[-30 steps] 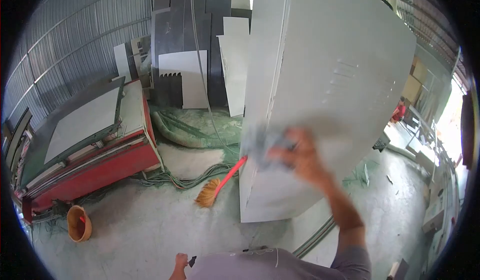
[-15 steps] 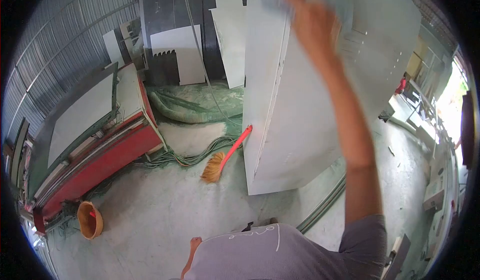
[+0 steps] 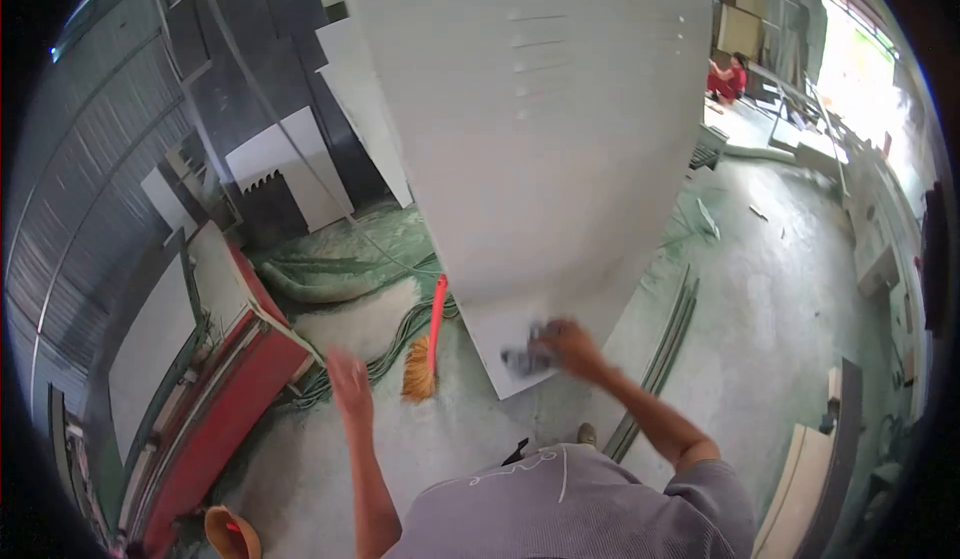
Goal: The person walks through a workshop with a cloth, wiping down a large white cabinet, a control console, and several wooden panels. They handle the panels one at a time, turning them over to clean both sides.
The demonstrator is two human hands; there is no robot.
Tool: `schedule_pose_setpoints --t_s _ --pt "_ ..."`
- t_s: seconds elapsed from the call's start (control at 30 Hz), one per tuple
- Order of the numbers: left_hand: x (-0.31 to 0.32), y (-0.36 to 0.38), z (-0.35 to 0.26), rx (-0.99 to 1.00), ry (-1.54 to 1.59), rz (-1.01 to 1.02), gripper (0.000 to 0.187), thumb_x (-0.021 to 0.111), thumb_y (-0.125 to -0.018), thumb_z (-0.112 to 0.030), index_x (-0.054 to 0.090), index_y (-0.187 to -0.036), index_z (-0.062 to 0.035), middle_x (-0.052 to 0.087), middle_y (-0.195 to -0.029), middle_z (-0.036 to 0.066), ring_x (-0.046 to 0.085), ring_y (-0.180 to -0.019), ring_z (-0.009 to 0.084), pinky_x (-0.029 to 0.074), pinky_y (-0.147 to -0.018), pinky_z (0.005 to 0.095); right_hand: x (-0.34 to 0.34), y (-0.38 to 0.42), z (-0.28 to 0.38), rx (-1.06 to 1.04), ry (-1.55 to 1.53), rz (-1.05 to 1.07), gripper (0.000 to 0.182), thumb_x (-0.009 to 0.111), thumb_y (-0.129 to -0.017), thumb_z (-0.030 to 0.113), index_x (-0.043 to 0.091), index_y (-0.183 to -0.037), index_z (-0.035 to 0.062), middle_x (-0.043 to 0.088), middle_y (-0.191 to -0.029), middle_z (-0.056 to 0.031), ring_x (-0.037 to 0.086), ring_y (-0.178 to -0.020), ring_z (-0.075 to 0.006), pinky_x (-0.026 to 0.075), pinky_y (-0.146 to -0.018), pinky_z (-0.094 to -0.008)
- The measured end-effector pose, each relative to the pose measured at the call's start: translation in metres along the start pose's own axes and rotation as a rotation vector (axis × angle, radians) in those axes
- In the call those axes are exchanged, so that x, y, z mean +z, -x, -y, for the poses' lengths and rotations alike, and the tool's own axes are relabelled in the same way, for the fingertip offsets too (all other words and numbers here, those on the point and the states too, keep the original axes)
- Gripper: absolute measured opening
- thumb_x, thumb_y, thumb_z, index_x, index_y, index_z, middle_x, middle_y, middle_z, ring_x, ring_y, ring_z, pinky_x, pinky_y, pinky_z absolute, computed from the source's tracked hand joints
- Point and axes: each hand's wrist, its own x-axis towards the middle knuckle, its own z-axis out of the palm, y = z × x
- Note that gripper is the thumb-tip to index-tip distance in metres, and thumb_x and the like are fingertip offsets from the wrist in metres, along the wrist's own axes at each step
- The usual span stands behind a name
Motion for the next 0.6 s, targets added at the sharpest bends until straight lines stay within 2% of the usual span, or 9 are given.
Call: schedule_pose_setpoints --t_s 0.03,0.07,0.13,0.17,0.2,0.27,0.33,0.53,0.6 --pt "0.036 -0.041 -0.073 0.161 0.120 0.054 0.056 0.052 -0.080 -0.011 0.026 -0.129 -0.0018 0.029 -0.132 0.017 0.030 -0.121 0.0265 0.022 -0.098 0.0356 -0.061 -0.020 0.006 0.011 0.028 -0.163 0.028 0.055 -0.073 0.015 0.059 -0.100 0.0218 0.046 -0.113 -0.0138 0.040 -0.108 -0.0304 0.032 -0.091 -0.0400" --pt "0.068 -0.058 -0.151 0.464 -0.242 0.057 0.059 0.054 -0.077 -0.009 0.027 -0.129 -0.0019 0.028 -0.133 0.015 0.025 -0.124 0.0281 0.020 -0.100 0.0376 -0.127 -0.031 0.014 -0.010 -0.067 -0.368 0.034 0.059 -0.068 0.008 0.060 -0.100 0.0202 0.045 -0.113 -0.0138 0.040 -0.109 -0.0311 0.031 -0.093 -0.0393" --pt "0.121 -0.082 -0.236 0.897 -0.347 -0.050 0.059 0.055 -0.075 -0.010 0.029 -0.128 -0.0038 0.027 -0.133 0.016 0.022 -0.125 0.0303 0.020 -0.100 0.0397 -0.242 -0.048 0.029 -0.193 0.031 -0.861 0.042 0.061 -0.060 -0.001 0.061 -0.097 0.0189 0.046 -0.112 -0.0107 0.041 -0.106 -0.0311 0.029 -0.095 -0.0385" --pt "0.147 -0.093 -0.263 1.017 -0.311 -0.090 0.057 0.055 -0.075 -0.012 0.031 -0.127 -0.0044 0.027 -0.133 0.017 0.021 -0.125 0.0330 0.020 -0.100 0.0400 -0.296 -0.046 0.039 -0.168 0.352 -0.954 0.042 0.058 -0.059 -0.002 0.061 -0.098 0.0151 0.047 -0.113 -0.0083 0.041 -0.105 -0.0305 0.028 -0.095 -0.0384" --pt "0.173 -0.102 -0.285 1.131 -0.274 -0.122 0.055 0.055 -0.076 -0.014 0.033 -0.126 -0.0049 0.027 -0.133 0.017 0.020 -0.124 0.0356 0.020 -0.100 0.0403 -0.336 -0.051 0.052 -0.251 0.279 -1.188 0.040 0.051 -0.063 -0.001 0.058 -0.102 0.0075 0.049 -0.117 -0.0101 0.037 -0.114 -0.0261 0.021 -0.100 -0.0371" --pt "0.222 -0.122 -0.311 1.270 -0.335 -0.181 0.051 0.055 -0.078 -0.016 0.036 -0.125 -0.0071 0.026 -0.133 0.019 0.017 -0.124 0.0411 0.019 -0.099 0.0459 -0.396 -0.076 0.061 -0.277 0.301 -1.613 0.036 0.050 -0.069 -0.001 0.054 -0.105 0.0027 0.051 -0.111 -0.0077 0.043 -0.108 -0.0215 0.031 -0.093 -0.0379" --pt "0.264 -0.144 -0.316 1.258 -0.412 -0.259 0.049 0.055 -0.078 -0.016 0.038 -0.124 -0.0090 0.026 -0.133 0.019 0.017 -0.123 0.0423 0.017 -0.098 0.0493 -0.461 -0.129 0.048 -0.509 0.287 -1.815 0.033 0.055 -0.072 0.005 0.057 -0.104 0.0099 0.047 -0.109 -0.0123 0.043 -0.104 -0.0283 0.036 -0.087 -0.0406" --pt "0.310 -0.163 -0.308 1.170 -0.744 -0.491 0.043 0.050 -0.083 -0.021 0.039 -0.124 -0.0170 0.026 -0.134 0.016 0.017 -0.124 0.0412 0.013 -0.097 0.0555 -0.461 -0.194 0.020 -0.345 0.609 -1.378 0.035 0.059 -0.072 0.011 0.054 -0.105 0.0018 0.042 -0.113 -0.0197 0.042 -0.104 -0.0341 0.036 -0.088 -0.0412" --pt "0.315 -0.166 -0.305 1.157 -0.753 -0.525 0.042 0.049 -0.083 -0.021 0.040 -0.124 -0.0173 0.027 -0.134 0.014 0.017 -0.124 0.0404 0.013 -0.097 0.0547 -0.406 -0.195 -0.003 -0.342 0.457 -1.239 0.025 0.053 -0.071 0.012 0.060 -0.095 0.0184 0.052 -0.091 -0.0088 0.046 -0.095 -0.0286 0.043 -0.074 -0.0429"
